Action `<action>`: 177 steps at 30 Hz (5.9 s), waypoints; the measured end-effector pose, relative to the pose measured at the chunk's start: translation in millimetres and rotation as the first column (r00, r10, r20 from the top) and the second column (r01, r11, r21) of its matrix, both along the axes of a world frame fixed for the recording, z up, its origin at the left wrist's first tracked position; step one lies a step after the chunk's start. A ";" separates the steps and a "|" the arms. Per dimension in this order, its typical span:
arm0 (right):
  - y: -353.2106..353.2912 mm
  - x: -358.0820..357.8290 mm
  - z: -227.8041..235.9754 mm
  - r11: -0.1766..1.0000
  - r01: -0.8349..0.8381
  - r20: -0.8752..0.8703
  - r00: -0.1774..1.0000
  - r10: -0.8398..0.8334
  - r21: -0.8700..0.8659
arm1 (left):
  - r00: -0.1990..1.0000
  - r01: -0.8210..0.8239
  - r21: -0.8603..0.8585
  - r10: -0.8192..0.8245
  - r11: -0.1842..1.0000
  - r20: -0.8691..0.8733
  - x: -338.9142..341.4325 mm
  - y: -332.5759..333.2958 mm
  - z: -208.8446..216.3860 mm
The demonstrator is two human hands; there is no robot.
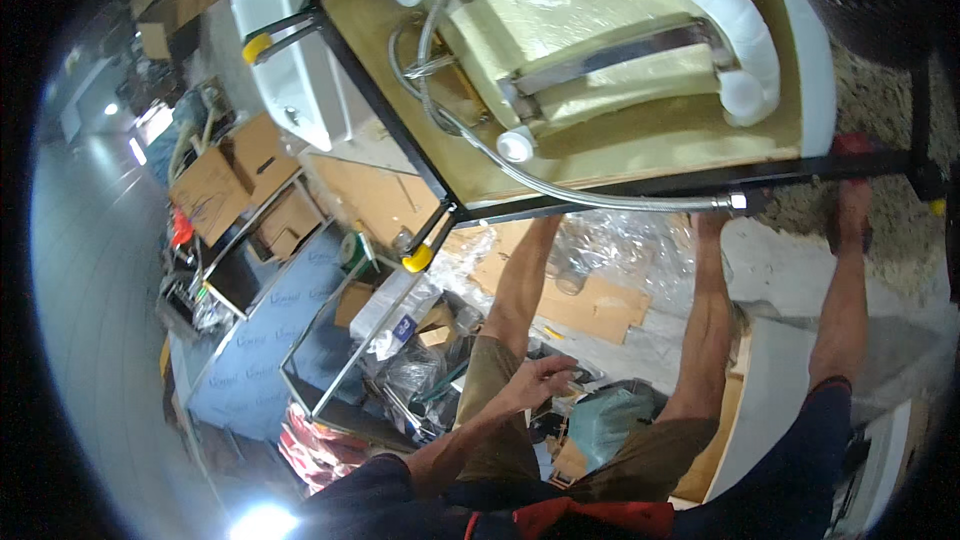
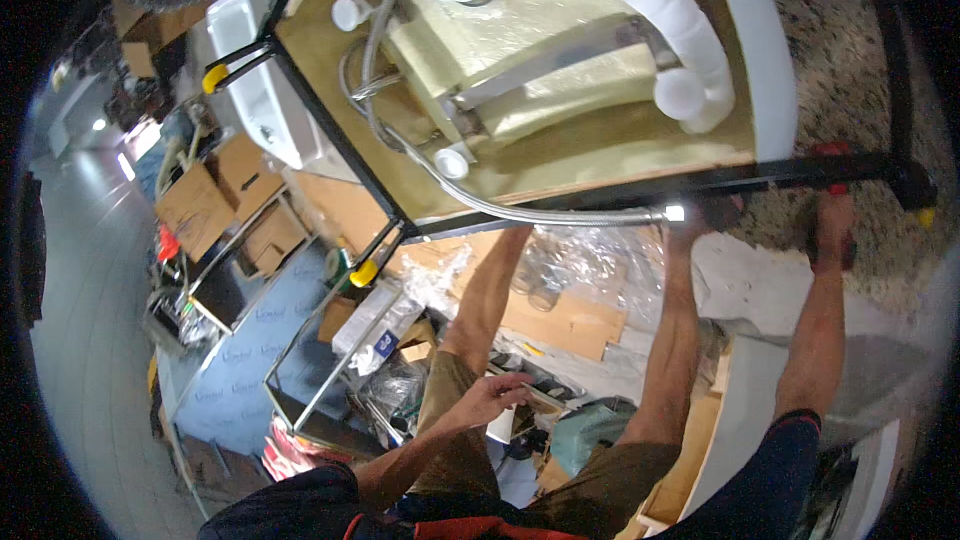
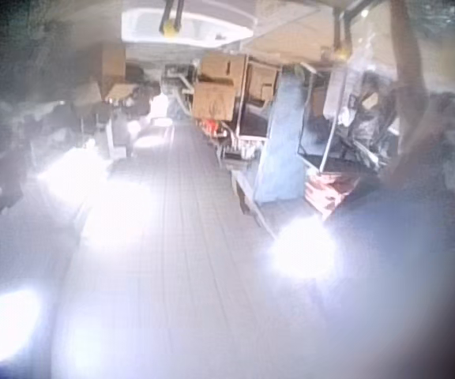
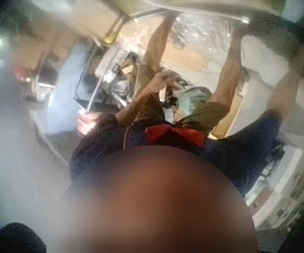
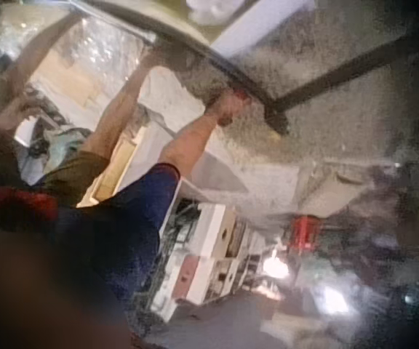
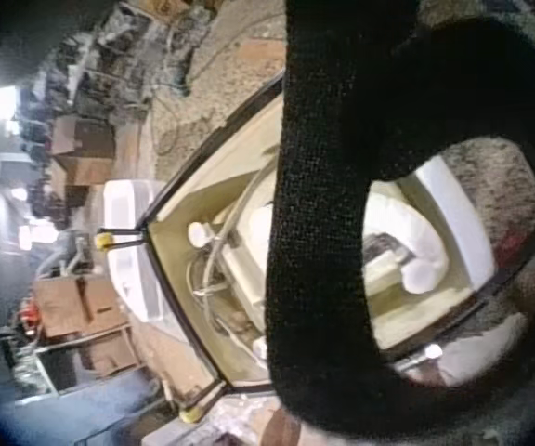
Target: The person uses a cordless drill to attach a metal frame to a white urinal. They position the frame, insert screws, and tighten them with the drill, then reposition the urinal and continue securing the frame.
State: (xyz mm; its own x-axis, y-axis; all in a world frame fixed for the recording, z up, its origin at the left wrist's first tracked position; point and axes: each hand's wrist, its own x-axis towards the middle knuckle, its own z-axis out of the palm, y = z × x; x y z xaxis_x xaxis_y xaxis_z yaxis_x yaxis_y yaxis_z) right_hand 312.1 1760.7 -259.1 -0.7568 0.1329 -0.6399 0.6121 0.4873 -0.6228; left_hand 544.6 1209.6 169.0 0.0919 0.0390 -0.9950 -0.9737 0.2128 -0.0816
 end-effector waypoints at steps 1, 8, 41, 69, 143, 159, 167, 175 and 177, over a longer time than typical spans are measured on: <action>15.3 0.3 -19.2 1.000 0.026 0.054 0.998 -0.027 0.015 | 0.999 0.008 0.001 -0.008 1.000 -0.034 -1.3 6.1 -6.1; 34.4 31.6 -36.7 0.888 -0.142 0.140 0.986 0.089 0.436 | 0.921 0.324 0.011 -0.312 0.946 -0.232 -80.7 45.8 -11.2; -297.1 113.4 417.7 0.997 0.072 -0.038 0.997 -0.072 0.000 | 0.462 -0.840 0.346 0.885 0.417 0.054 -291.7 146.2 -14.6; -282.2 78.9 422.2 0.989 -0.079 -0.052 0.995 0.086 0.122 | 0.394 -0.868 0.375 0.911 0.326 0.118 -286.0 149.2 -45.0; -240.6 -68.4 407.2 0.938 -0.186 -0.013 0.980 0.198 0.291 | 0.319 0.346 -0.396 -0.503 0.851 -0.803 -376.4 141.2 -113.6; -256.8 -69.4 409.8 0.961 -0.009 0.171 0.984 -0.040 0.278 | 0.489 0.325 -0.208 -0.352 0.923 -0.798 -365.6 139.0 -147.6; -257.0 -60.5 412.9 0.961 0.157 0.166 0.966 -0.197 0.225 | 0.517 0.279 -0.180 -0.305 0.943 -0.800 -366.1 138.1 -139.9; -253.4 -61.9 422.4 0.958 -0.050 0.098 0.995 0.024 0.281 | 0.829 -0.396 0.058 0.384 0.916 -0.407 -347.5 194.2 -91.7; -253.9 -60.2 422.4 0.972 0.013 0.061 0.998 -0.029 0.237 | 0.511 -0.843 0.149 0.856 0.517 -0.080 -348.3 214.5 -102.2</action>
State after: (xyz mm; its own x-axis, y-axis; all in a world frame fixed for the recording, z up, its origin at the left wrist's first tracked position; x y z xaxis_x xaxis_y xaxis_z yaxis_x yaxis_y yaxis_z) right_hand 251.9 1506.8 163.3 -0.7113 0.3013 -0.6350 0.6583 0.6024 -0.4514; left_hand 196.3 1424.1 66.8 -0.1542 0.1080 -0.9821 -0.6908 -0.7224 0.0290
